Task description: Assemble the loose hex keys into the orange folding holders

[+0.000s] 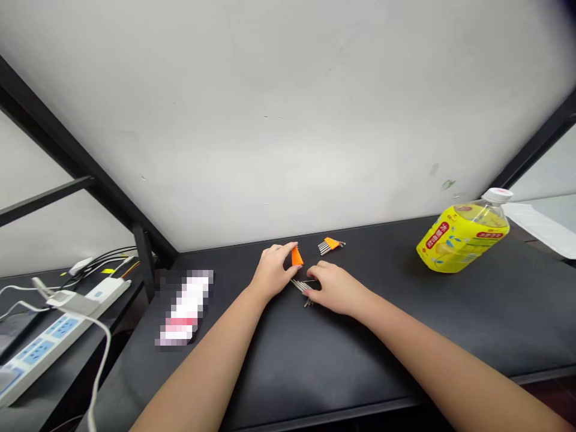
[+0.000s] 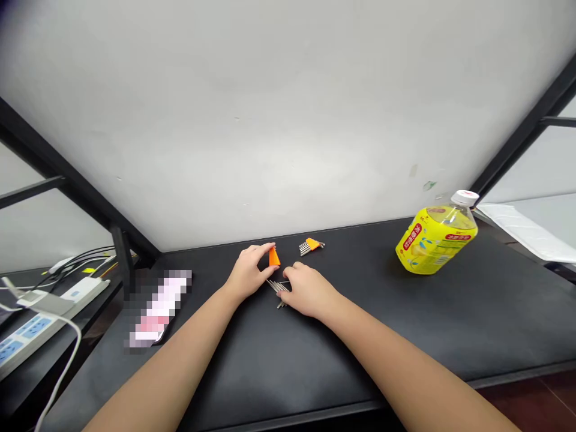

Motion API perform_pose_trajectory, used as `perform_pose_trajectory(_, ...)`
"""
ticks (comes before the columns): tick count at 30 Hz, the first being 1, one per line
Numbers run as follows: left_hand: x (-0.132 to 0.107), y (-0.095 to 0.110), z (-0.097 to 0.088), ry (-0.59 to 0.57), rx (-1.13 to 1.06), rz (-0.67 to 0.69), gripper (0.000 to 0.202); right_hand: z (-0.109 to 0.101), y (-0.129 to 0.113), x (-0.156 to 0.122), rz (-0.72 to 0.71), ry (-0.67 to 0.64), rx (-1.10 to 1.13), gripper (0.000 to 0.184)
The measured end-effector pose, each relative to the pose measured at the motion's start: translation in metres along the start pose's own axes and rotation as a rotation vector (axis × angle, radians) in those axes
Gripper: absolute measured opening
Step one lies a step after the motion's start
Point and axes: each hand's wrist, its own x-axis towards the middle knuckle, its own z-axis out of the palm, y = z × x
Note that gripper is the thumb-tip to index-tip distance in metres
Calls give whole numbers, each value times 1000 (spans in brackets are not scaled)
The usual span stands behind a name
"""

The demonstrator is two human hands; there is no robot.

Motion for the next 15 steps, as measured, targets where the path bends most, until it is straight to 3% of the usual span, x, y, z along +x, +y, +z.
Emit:
perform_pose_trajectory(7,1,1,1,10,6,-2,56,2,-14,-8,-53,66,-258,32)
perform_pose_trajectory(11,1,1,1,13,1,0,56,6,-17,-6,-10,8,-226,33)
perform_pose_trajectory(15,1,0,1,22,-11,3,54,11,-18,-3,-9,1,-247,23)
